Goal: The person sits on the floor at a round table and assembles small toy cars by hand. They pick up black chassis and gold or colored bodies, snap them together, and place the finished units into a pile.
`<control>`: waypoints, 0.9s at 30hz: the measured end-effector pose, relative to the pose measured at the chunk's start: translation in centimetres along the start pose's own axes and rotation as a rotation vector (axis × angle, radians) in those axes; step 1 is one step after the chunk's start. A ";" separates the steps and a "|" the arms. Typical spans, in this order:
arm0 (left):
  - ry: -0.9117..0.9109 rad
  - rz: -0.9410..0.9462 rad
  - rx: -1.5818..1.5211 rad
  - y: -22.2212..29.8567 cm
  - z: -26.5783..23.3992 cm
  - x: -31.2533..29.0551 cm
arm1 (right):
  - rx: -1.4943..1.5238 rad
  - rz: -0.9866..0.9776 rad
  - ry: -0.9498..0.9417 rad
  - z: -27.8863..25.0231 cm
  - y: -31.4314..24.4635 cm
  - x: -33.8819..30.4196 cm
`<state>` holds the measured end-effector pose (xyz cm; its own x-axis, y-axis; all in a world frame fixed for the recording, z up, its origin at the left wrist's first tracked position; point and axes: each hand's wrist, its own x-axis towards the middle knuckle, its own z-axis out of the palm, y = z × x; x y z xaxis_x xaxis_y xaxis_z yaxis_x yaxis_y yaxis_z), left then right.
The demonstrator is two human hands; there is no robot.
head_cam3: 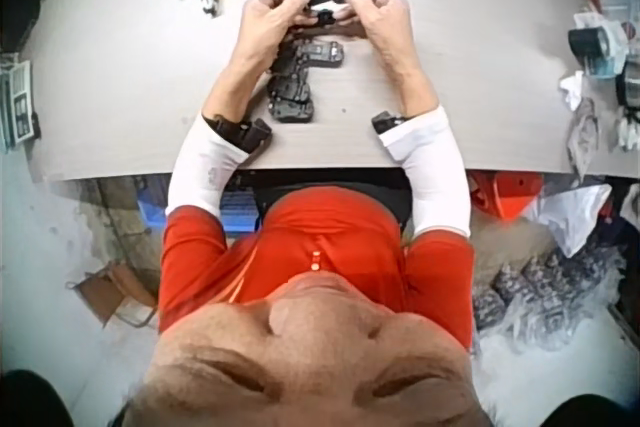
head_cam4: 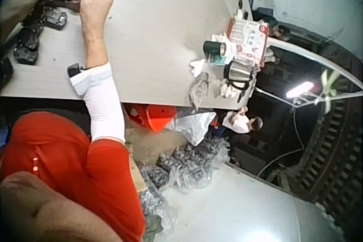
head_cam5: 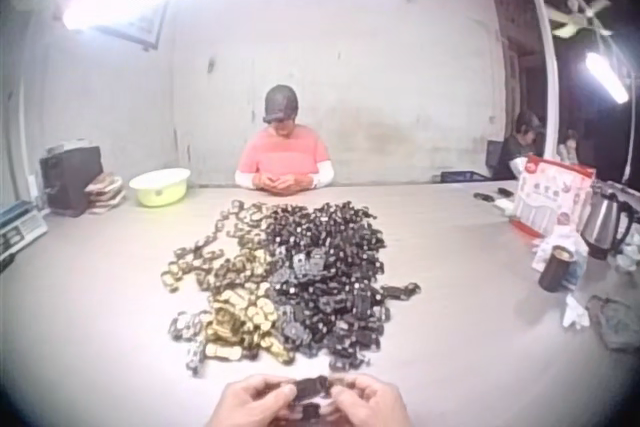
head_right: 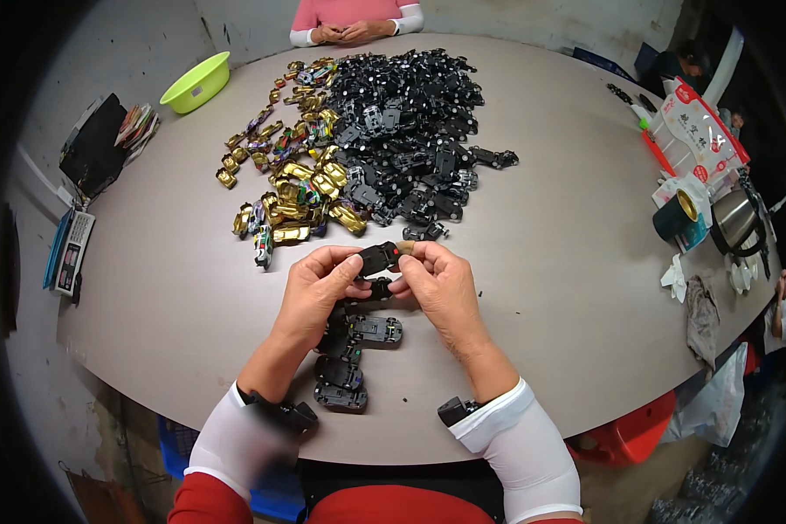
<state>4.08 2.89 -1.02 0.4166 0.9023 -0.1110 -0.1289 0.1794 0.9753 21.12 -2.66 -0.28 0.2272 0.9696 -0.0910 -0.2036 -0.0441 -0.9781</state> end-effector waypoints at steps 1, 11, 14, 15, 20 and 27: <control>-0.008 0.016 0.004 0.0 0.1 0.0 | 0.006 -0.001 0.001 0.0 -0.1 0.0; -0.011 0.093 0.097 0.1 0.2 -0.1 | 0.058 0.071 -0.008 0.0 -0.1 0.0; -0.010 0.112 0.104 0.4 0.3 -0.3 | 0.083 0.073 -0.002 0.1 -0.1 -0.1; -0.011 0.115 0.108 0.2 0.3 -0.3 | 0.094 0.073 -0.003 0.1 -0.2 -0.2; -0.014 0.128 0.119 0.1 0.5 -0.3 | 0.099 0.079 0.004 -0.1 0.2 0.0; -0.028 0.173 0.201 0.1 0.4 -0.6 | 0.056 0.101 0.015 -0.3 0.2 0.0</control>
<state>4.21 2.20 -0.73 0.4290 0.9011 0.0633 -0.0205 -0.0603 0.9980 21.33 -2.70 -0.52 0.2166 0.9573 -0.1913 -0.2786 -0.1272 -0.9519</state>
